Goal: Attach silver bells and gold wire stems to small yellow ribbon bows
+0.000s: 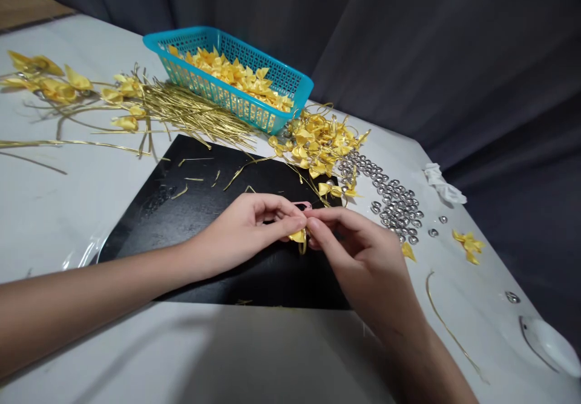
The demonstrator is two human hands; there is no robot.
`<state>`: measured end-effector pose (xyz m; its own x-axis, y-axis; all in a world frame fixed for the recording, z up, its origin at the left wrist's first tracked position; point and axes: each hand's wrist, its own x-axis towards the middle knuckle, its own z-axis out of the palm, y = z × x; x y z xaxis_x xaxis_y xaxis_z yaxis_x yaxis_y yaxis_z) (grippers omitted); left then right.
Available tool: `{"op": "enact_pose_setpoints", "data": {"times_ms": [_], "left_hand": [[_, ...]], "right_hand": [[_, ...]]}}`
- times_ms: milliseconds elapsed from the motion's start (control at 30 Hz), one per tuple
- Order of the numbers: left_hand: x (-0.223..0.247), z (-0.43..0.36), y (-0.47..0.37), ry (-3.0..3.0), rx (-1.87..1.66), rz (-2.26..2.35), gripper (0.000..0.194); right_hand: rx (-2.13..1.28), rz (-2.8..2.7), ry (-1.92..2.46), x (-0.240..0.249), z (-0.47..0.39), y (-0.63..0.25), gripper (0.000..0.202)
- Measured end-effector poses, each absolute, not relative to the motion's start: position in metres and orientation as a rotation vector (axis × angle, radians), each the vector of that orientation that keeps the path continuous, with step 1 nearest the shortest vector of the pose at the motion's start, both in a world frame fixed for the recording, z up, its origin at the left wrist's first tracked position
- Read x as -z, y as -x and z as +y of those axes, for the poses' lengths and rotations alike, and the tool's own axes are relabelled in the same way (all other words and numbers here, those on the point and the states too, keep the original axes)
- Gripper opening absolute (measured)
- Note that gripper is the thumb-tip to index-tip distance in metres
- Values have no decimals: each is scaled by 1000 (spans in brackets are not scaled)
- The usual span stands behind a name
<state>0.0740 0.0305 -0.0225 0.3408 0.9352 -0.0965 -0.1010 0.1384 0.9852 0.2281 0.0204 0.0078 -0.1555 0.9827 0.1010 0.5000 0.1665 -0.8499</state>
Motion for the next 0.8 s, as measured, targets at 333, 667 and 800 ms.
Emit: {"op": "enact_pose_setpoints", "data": {"times_ms": [333, 667, 800], "left_hand": [[21, 29, -74, -1229, -892, 968, 19], [21, 30, -75, -1167, -929, 967, 21], [20, 29, -75, -1154, -936, 977, 20]], "right_hand": [[-1089, -1648, 1375, -5, 26, -230, 7], [-1248, -1517, 1352, -10, 28, -237, 10], [-1114, -1616, 1375, -11, 29, -238, 8]]}}
